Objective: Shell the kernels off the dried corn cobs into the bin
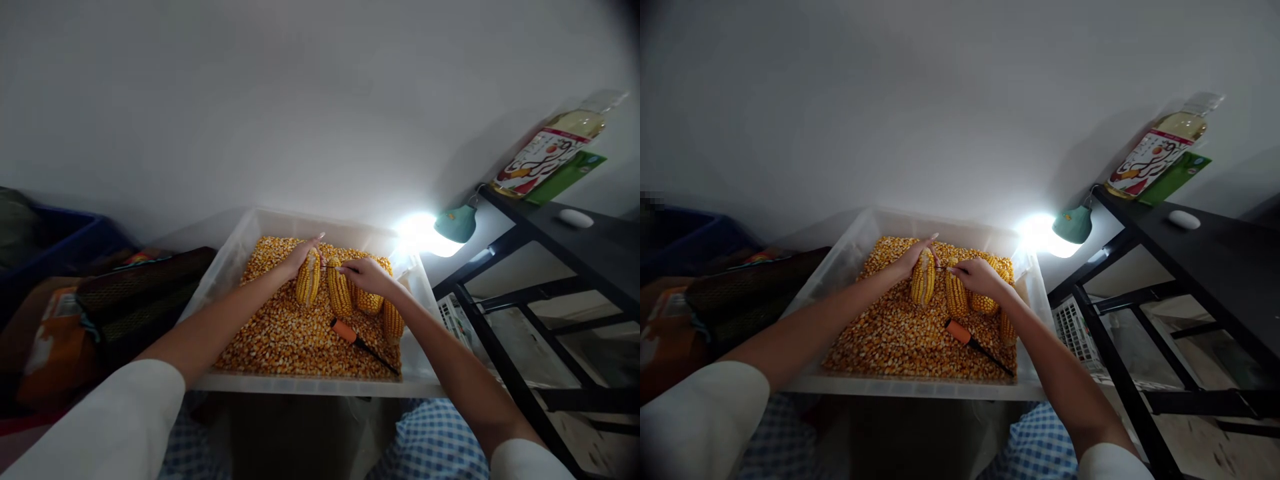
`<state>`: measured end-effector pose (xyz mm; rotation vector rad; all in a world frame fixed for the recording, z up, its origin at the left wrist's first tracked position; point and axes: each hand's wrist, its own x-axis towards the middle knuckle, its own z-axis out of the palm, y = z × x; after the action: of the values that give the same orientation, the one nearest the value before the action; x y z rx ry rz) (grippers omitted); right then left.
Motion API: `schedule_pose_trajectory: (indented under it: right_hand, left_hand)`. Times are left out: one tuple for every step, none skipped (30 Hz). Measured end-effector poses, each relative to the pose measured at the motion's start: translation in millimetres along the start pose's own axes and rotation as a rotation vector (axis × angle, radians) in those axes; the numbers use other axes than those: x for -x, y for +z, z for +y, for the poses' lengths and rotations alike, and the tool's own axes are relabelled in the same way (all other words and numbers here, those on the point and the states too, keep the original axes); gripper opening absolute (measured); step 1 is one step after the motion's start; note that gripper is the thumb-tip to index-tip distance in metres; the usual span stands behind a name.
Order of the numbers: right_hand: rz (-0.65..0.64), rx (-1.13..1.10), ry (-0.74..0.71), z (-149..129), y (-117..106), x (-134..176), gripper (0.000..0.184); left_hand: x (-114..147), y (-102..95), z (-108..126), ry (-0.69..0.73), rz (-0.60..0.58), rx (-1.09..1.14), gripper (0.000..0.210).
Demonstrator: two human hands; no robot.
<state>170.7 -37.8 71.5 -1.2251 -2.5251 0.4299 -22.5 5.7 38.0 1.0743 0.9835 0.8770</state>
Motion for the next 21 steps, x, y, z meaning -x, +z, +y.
schedule_pose_trajectory:
  right_hand:
    - [0.005, 0.019, 0.001, 0.1, 0.7, 0.0, 0.045]
    - [0.008, 0.038, -0.001, 0.3, 2.0, -0.1, 0.045]
    - [0.009, 0.058, -0.004, 0.8, 3.7, -0.2, 0.044]
    - [0.008, 0.077, -0.01, 1.2, 5.6, -0.3, 0.043]
    - [0.002, 0.096, -0.016, 1.7, 7.4, -0.5, 0.042]
    - [-0.008, 0.114, -0.023, 1.9, 9.0, -0.6, 0.04]
    - [-0.024, 0.132, -0.032, 1.8, 10.2, -0.5, 0.039]
    - [-0.043, 0.15, -0.042, 1.1, 10.9, -0.3, 0.038]
    - [-0.065, 0.168, -0.051, -0.2, 11.1, 0.0, 0.038]
    - [-0.087, 0.186, -0.059, -2.0, 10.9, 0.5, 0.038]
    - [-0.11, 0.203, -0.067, -4.5, 10.4, 1.1, 0.039]
    - [-0.129, 0.221, -0.072, -7.4, 9.9, 1.7, 0.039]
    - [-0.144, 0.239, -0.074, -10.6, 9.5, 2.4, 0.04]
    - [-0.154, 0.258, -0.073, -13.9, 9.3, 3.0, 0.041]
    - [-0.159, 0.277, -0.07, -17.2, 9.4, 3.5, 0.041]
    - [-0.158, 0.295, -0.065, -20.3, 9.8, 3.9, 0.042]
    - [-0.154, 0.314, -0.056, -23.0, 10.4, 4.1, 0.042]
    - [-0.149, 0.333, -0.045, -25.5, 11.2, 4.2, 0.042]
    - [-0.149, 0.351, -0.033, -27.5, 12.1, 4.2, 0.043]
    - [-0.152, 0.368, -0.018, -29.0, 13.0, 4.1, 0.043]
    - [-0.158, 0.383, -0.004, -30.3, 13.7, 4.0, 0.044]
  left_hand:
    - [-0.8, -1.2, -0.1, -0.003, -0.003, -0.028, 0.046]
    - [-1.7, -2.7, -0.5, -0.022, -0.021, -0.064, 0.049]
    - [-2.5, -4.1, -0.9, -0.05, -0.051, -0.099, 0.051]
    - [-3.2, -5.4, -1.4, -0.075, -0.083, -0.125, 0.052]
    - [-3.6, -6.2, -1.7, -0.091, -0.11, -0.139, 0.052]
    - [-3.7, -6.5, -2.0, -0.097, -0.126, -0.138, 0.052]
    - [-3.6, -6.2, -2.2, -0.094, -0.126, -0.126, 0.051]
    - [-3.2, -5.4, -2.4, -0.086, -0.109, -0.11, 0.05]
    - [-2.6, -4.2, -2.6, -0.078, -0.079, -0.099, 0.049]
    - [-1.9, -2.8, -2.8, -0.067, -0.047, -0.094, 0.048]
    - [-1.2, -1.6, -2.9, -0.055, -0.02, -0.095, 0.047]
    - [-0.5, -0.5, -3.1, -0.038, -0.003, -0.098, 0.047]
    - [0.3, 0.3, -3.2, -0.017, 0.0, -0.101, 0.046]
    - [0.9, 0.9, -3.2, 0.006, -0.008, -0.101, 0.045]
    - [1.5, 1.3, -3.2, 0.029, -0.022, -0.097, 0.044]
    - [1.9, 1.5, -3.2, 0.044, -0.034, -0.093, 0.043]
    - [2.2, 1.8, -3.2, 0.052, -0.043, -0.091, 0.042]
    - [2.3, 2.2, -3.3, 0.057, -0.046, -0.094, 0.042]
    - [2.3, 2.6, -3.3, 0.059, -0.046, -0.1, 0.042]
    - [2.2, 3.0, -3.4, 0.062, -0.045, -0.105, 0.042]
    - [2.0, 3.5, -3.5, 0.067, -0.043, -0.108, 0.043]
